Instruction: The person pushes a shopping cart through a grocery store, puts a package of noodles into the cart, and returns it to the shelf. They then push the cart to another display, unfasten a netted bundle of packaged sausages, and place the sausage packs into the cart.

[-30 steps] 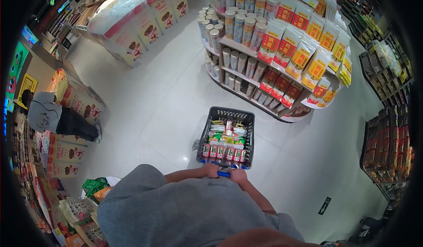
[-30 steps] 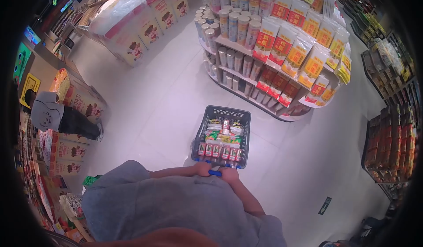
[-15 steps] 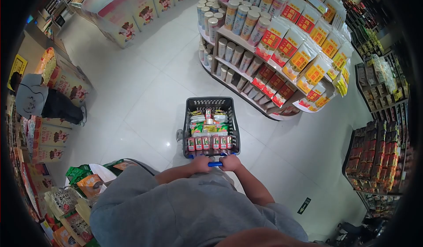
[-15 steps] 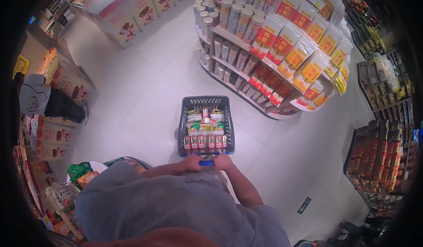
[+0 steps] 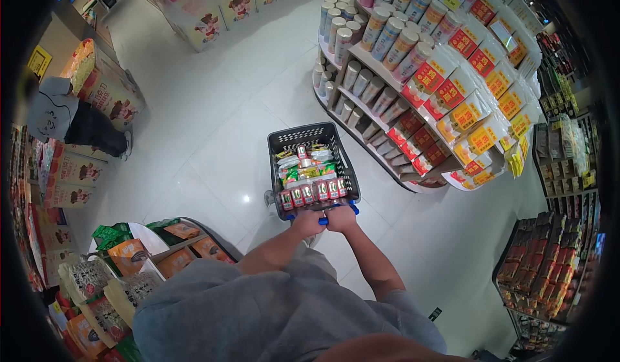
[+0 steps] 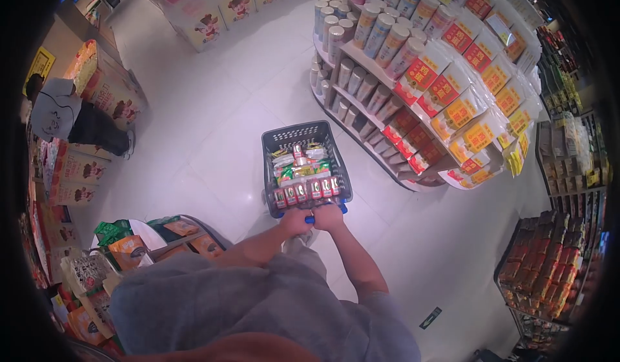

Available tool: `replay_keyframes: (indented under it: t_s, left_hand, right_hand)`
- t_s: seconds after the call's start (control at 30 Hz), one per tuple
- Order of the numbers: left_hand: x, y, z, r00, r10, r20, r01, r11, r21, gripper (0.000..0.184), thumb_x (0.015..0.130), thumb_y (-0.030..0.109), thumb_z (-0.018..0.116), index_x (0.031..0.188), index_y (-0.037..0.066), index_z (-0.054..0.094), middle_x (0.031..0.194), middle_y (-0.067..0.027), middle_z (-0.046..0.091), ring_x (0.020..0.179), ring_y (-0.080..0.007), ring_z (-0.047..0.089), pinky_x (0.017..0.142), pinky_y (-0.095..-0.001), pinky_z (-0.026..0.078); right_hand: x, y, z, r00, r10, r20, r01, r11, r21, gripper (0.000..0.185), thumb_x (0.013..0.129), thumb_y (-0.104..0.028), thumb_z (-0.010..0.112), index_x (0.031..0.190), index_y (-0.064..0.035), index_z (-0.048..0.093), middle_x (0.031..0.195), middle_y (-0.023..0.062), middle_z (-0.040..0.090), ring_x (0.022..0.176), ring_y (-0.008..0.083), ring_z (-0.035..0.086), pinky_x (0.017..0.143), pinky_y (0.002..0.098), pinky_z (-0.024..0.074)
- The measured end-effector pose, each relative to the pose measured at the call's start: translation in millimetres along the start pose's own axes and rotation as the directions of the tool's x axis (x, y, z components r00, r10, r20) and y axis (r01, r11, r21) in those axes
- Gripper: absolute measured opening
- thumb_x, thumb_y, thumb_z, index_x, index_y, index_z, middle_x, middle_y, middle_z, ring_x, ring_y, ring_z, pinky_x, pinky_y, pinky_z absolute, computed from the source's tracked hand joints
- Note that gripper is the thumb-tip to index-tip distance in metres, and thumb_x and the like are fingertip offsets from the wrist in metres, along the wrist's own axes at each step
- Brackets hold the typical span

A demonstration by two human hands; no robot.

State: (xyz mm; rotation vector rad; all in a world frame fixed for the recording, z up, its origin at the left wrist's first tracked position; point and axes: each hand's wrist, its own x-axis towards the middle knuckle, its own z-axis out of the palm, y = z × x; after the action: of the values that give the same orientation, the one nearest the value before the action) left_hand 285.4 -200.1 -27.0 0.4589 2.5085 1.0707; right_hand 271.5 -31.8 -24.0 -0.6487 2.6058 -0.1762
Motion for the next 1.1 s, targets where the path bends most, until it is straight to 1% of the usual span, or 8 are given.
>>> replay_keyframes:
  t_s: [0.13, 0.27, 0.4, 0.5, 0.7, 0.8, 0.93, 1.1]
  left_hand:
    - [22, 1, -13, 0.996, -0.093, 0.008, 0.093, 0.996, 0.006, 0.023, 0.07, 0.029, 0.066, 0.086, 0.013, 0.069, 0.077, -0.0172, 0.068, 0.074, -0.0361, 0.066, 0.072, -0.0469, 0.054]
    - [52, -22, -10, 0.999, -0.029, -0.036, 0.03, 0.999, 0.014, 0.021, 0.072, 0.03, 0.063, 0.081, 0.012, 0.068, 0.074, -0.0154, 0.067, 0.07, -0.0356, 0.066, 0.067, -0.046, 0.054]
    - [76, -39, -16, 0.999, -0.012, -0.044, 0.013, 1.0, 0.019, 0.022, 0.074, 0.03, 0.061, 0.085, 0.012, 0.068, 0.077, -0.014, 0.068, 0.073, -0.0339, 0.067, 0.07, -0.0461, 0.054]
    - [98, -44, -38, 0.997, -0.069, -0.033, 0.068, 0.997, -0.033, 0.017, 0.075, 0.027, 0.061, 0.079, 0.011, 0.066, 0.074, -0.0157, 0.067, 0.071, -0.0354, 0.066, 0.068, -0.0469, 0.053]
    - [132, -61, -87, 0.993, -0.104, 0.049, 0.107, 0.993, -0.059, 0.023, 0.076, 0.031, 0.059, 0.088, 0.013, 0.068, 0.079, -0.0142, 0.069, 0.076, -0.0345, 0.067, 0.07, -0.0472, 0.054]
    - [149, -73, -111, 0.996, -0.077, 0.049, 0.079, 0.995, -0.057, 0.023, 0.076, 0.03, 0.058, 0.088, 0.013, 0.068, 0.079, -0.0145, 0.069, 0.076, -0.0343, 0.067, 0.07, -0.0474, 0.054]
    - [173, -84, -145, 0.988, -0.126, 0.087, 0.131, 0.99, -0.053, 0.021, 0.077, 0.03, 0.059, 0.084, 0.013, 0.069, 0.081, -0.0161, 0.068, 0.078, -0.0359, 0.066, 0.073, -0.0473, 0.052]
    - [201, -112, -179, 0.995, -0.097, -0.011, 0.096, 0.992, -0.081, 0.019, 0.074, 0.028, 0.061, 0.081, 0.012, 0.069, 0.079, -0.0164, 0.067, 0.076, -0.0364, 0.066, 0.073, -0.0467, 0.053]
  right_hand:
    - [28, 13, -23, 0.998, -0.023, 0.054, 0.024, 0.999, -0.029, 0.019, 0.069, -0.03, 0.061, 0.077, -0.0165, 0.07, 0.073, 0.0089, 0.069, 0.069, 0.0276, 0.068, 0.064, 0.0397, 0.0537]
    - [58, 22, -43, 0.993, -0.005, 0.121, 0.015, 0.997, -0.082, 0.021, 0.067, -0.032, 0.062, 0.078, -0.0164, 0.07, 0.072, 0.009, 0.069, 0.068, 0.0282, 0.068, 0.062, 0.041, 0.0526]
    - [90, 27, -52, 0.993, 0.009, 0.122, 0.005, 0.994, -0.113, 0.022, 0.067, -0.032, 0.062, 0.08, -0.0159, 0.069, 0.073, 0.0092, 0.068, 0.07, 0.0284, 0.068, 0.062, 0.0415, 0.0524]
    - [118, 34, -69, 0.992, 0.009, 0.127, 0.008, 0.991, -0.13, 0.021, 0.067, -0.032, 0.062, 0.078, -0.0152, 0.068, 0.073, 0.0094, 0.068, 0.07, 0.0292, 0.068, 0.062, 0.0414, 0.0523]
    - [171, 40, -86, 0.994, -0.024, 0.103, 0.036, 0.993, -0.116, 0.02, 0.066, -0.031, 0.062, 0.077, -0.0152, 0.068, 0.073, 0.0095, 0.068, 0.07, 0.0294, 0.067, 0.061, 0.0418, 0.0521]
    - [195, 40, -92, 0.997, -0.03, 0.067, 0.037, 0.994, -0.105, 0.02, 0.066, -0.031, 0.062, 0.076, -0.0149, 0.068, 0.072, 0.0093, 0.068, 0.069, 0.0292, 0.067, 0.061, 0.0415, 0.0522]
    - [231, 38, -109, 0.998, -0.012, 0.054, 0.018, 0.993, -0.114, 0.019, 0.066, -0.03, 0.062, 0.075, -0.0144, 0.068, 0.071, 0.0093, 0.068, 0.068, 0.0292, 0.067, 0.06, 0.0418, 0.0522]
    - [282, 32, -134, 0.997, -0.01, 0.074, 0.018, 0.994, -0.112, 0.021, 0.067, -0.029, 0.062, 0.08, -0.015, 0.069, 0.073, 0.0093, 0.069, 0.07, 0.0288, 0.068, 0.063, 0.0416, 0.0535]
